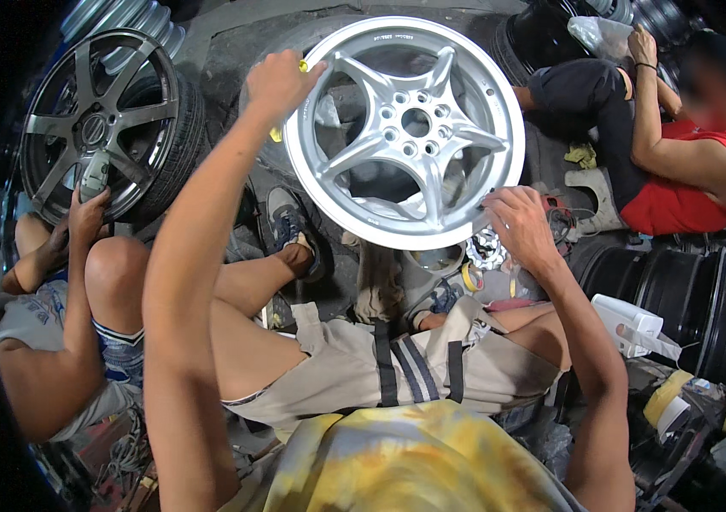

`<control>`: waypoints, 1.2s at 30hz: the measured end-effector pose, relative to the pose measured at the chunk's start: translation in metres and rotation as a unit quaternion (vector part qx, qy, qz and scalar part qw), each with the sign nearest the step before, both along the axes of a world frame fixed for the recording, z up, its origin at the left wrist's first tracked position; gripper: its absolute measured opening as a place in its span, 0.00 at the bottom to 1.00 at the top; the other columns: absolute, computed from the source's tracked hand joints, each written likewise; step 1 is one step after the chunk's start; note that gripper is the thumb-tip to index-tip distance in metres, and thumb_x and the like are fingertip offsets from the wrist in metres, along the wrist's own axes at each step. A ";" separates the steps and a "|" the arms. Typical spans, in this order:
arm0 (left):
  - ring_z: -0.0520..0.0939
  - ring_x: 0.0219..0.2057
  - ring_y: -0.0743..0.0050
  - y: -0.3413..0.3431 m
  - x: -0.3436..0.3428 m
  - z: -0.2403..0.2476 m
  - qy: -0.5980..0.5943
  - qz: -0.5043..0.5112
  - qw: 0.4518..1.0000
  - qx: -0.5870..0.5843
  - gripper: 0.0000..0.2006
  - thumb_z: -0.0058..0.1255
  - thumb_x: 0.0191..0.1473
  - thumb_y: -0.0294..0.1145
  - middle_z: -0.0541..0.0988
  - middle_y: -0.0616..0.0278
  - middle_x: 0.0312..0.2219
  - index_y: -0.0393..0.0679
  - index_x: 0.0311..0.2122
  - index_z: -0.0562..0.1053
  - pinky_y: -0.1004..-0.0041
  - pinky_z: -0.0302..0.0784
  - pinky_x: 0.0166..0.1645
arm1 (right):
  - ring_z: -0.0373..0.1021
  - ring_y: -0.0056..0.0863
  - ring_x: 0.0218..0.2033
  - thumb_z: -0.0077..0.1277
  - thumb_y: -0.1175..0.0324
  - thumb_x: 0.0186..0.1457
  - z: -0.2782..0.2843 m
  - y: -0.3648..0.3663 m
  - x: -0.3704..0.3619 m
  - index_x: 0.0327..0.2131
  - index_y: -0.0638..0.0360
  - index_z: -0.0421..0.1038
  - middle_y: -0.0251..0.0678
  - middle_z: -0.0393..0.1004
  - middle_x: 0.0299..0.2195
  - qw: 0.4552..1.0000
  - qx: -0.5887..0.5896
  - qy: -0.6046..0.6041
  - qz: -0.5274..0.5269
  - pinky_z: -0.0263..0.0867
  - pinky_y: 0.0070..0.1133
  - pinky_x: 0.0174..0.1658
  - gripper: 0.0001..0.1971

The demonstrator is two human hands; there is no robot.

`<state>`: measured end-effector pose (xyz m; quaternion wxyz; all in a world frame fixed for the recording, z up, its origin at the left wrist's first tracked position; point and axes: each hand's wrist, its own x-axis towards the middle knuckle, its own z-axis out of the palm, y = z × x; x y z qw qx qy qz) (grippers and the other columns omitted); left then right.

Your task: The person sits on the floor and wipes a silver five-spoke wheel rim with a yellow cloth. They then use a small tool to scrape residue from the rim's surface and continue wiping. The person briefly handles a small snack packet before resuming the cleaning process.

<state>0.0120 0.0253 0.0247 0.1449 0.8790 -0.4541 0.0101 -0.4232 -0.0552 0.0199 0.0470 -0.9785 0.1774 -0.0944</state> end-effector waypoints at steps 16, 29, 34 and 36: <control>0.85 0.32 0.42 -0.001 -0.015 -0.015 0.000 0.064 0.993 -0.095 0.28 0.57 0.52 0.61 0.83 0.47 0.27 0.40 0.33 0.81 0.52 0.78 0.38 | 0.76 0.36 0.33 0.51 0.71 0.55 0.008 0.007 0.018 0.30 0.66 0.78 0.41 0.77 0.28 0.983 0.160 0.069 0.054 0.70 0.32 0.41 0.08; 0.84 0.30 0.42 -0.004 -0.014 -0.018 -0.008 0.074 0.990 -0.119 0.32 0.54 0.53 0.66 0.82 0.45 0.24 0.38 0.28 0.79 0.51 0.78 0.34 | 0.74 0.20 0.35 0.54 0.63 0.64 -0.014 0.014 0.054 0.43 0.67 0.75 0.32 0.77 0.34 0.531 0.701 -0.381 -0.286 0.72 0.22 0.40 0.15; 0.84 0.30 0.42 -0.004 -0.014 -0.016 0.005 0.075 0.991 -0.111 0.32 0.53 0.54 0.66 0.82 0.45 0.25 0.38 0.29 0.80 0.51 0.78 0.35 | 0.74 0.23 0.32 0.58 0.69 0.60 -0.011 0.016 0.067 0.42 0.66 0.77 0.34 0.75 0.31 0.746 0.509 -0.337 -0.266 0.71 0.24 0.37 0.11; 0.85 0.30 0.42 -0.003 -0.015 -0.015 0.005 0.072 0.991 -0.109 0.32 0.53 0.54 0.66 0.82 0.45 0.25 0.38 0.29 0.80 0.52 0.78 0.36 | 0.74 0.27 0.30 0.58 0.72 0.58 -0.009 0.014 0.081 0.41 0.65 0.78 0.37 0.75 0.30 0.899 0.254 -0.279 -0.221 0.70 0.26 0.36 0.09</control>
